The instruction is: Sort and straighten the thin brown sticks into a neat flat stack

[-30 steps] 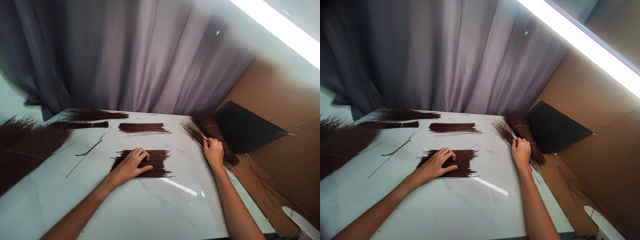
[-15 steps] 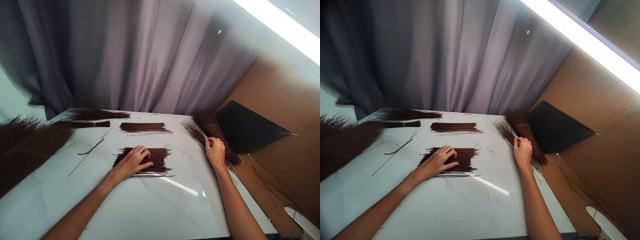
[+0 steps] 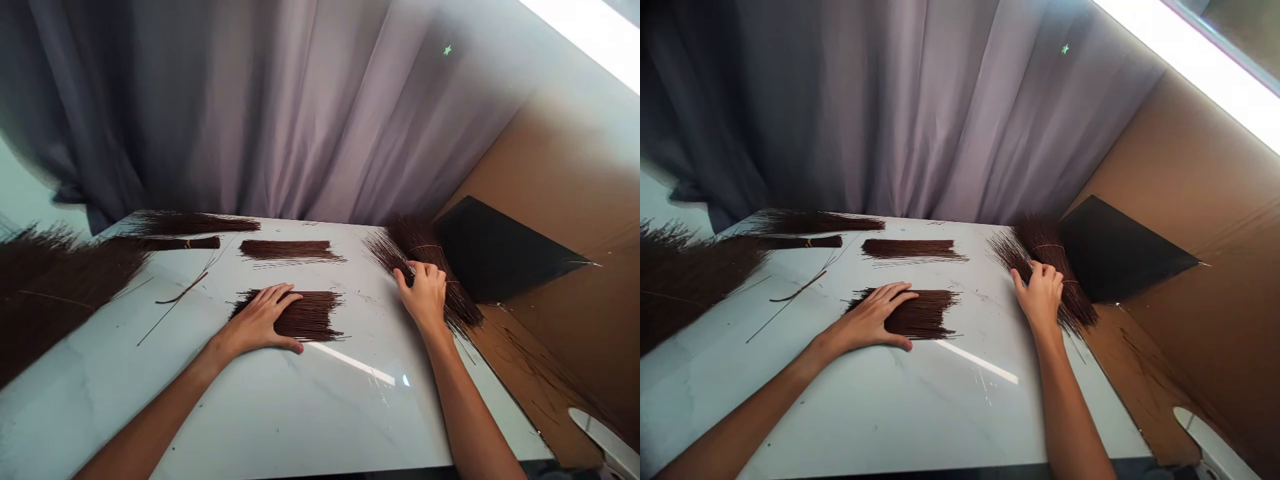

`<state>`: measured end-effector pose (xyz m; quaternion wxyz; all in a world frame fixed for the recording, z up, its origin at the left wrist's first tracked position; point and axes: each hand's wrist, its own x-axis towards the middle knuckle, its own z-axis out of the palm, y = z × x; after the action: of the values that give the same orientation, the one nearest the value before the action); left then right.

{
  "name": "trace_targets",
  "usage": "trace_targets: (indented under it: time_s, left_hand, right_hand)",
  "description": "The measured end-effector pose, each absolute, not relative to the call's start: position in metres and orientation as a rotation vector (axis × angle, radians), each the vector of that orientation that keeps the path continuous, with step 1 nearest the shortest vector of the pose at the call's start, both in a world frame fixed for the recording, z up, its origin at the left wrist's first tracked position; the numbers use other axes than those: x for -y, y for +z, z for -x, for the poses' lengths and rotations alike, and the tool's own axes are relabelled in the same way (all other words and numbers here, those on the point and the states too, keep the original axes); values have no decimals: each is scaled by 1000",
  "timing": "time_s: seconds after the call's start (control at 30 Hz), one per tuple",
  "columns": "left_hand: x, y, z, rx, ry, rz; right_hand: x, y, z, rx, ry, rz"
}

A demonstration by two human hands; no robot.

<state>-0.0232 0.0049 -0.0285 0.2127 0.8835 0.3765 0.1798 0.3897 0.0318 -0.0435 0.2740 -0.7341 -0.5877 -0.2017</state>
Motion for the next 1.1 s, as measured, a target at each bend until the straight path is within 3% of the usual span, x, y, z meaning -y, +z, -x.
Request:
trace_targets:
  time_s: [0.33,0.73,0.9,1.1]
  left_hand:
    - [-3,-28,24,-1065,501,-2424]
    - [-7,-28,23,-1056,506,-2435]
    - [-10,-26,21,-1069,539,-2453]
    - [-8,-22,21,-1062,581,-2454]
  right_hand:
    - [-24,-62,-413,1481,-399,2466]
    - [-25,-56,-400,1622,-513,2440]
    - [-23,-41,-368,1611,-555,2094]
    - [-29,-22,-277,2148,-70,1450]
